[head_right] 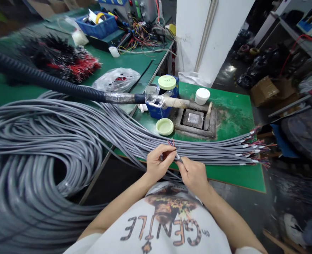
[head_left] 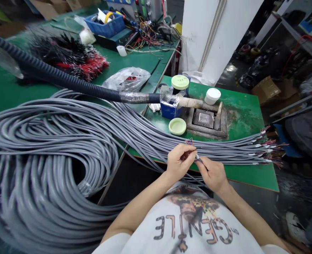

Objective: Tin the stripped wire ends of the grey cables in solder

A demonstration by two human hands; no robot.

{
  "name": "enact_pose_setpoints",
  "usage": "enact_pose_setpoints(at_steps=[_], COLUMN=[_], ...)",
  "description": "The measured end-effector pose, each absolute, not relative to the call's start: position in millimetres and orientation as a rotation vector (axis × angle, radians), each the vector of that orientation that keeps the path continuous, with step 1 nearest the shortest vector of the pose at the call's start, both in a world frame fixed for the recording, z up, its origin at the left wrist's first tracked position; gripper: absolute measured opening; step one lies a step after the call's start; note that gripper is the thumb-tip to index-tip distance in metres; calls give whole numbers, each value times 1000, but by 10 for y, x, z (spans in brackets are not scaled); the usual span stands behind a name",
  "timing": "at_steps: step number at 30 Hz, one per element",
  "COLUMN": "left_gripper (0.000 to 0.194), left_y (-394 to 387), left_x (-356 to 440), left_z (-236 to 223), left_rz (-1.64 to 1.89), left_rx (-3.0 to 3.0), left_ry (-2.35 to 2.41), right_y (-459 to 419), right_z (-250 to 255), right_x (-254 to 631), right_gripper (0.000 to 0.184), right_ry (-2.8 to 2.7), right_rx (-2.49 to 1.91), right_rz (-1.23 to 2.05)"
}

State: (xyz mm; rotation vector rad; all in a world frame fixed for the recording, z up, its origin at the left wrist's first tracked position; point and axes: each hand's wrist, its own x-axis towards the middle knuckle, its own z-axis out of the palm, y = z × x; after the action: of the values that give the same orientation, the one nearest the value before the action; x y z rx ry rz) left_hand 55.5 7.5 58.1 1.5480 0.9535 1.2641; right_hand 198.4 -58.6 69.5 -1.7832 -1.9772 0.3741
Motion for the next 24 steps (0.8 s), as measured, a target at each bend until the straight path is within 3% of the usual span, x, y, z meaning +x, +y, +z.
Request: enact_pose_setpoints(at_steps=[14,24], left_gripper=[17,13], left_y=[102,140], left_x=[578,474], left_z=[529,557], left_rz=[1124,1172], left_rx=[1028,1303], left_ry=[1047,1045], right_y=[-564,-527], right_z=[685,695], right_x=[1941,1903], right_gripper=[36,35], right_ry=[-2032,-2063], right_rx=[-1791,-1776], right_rz=[171,88])
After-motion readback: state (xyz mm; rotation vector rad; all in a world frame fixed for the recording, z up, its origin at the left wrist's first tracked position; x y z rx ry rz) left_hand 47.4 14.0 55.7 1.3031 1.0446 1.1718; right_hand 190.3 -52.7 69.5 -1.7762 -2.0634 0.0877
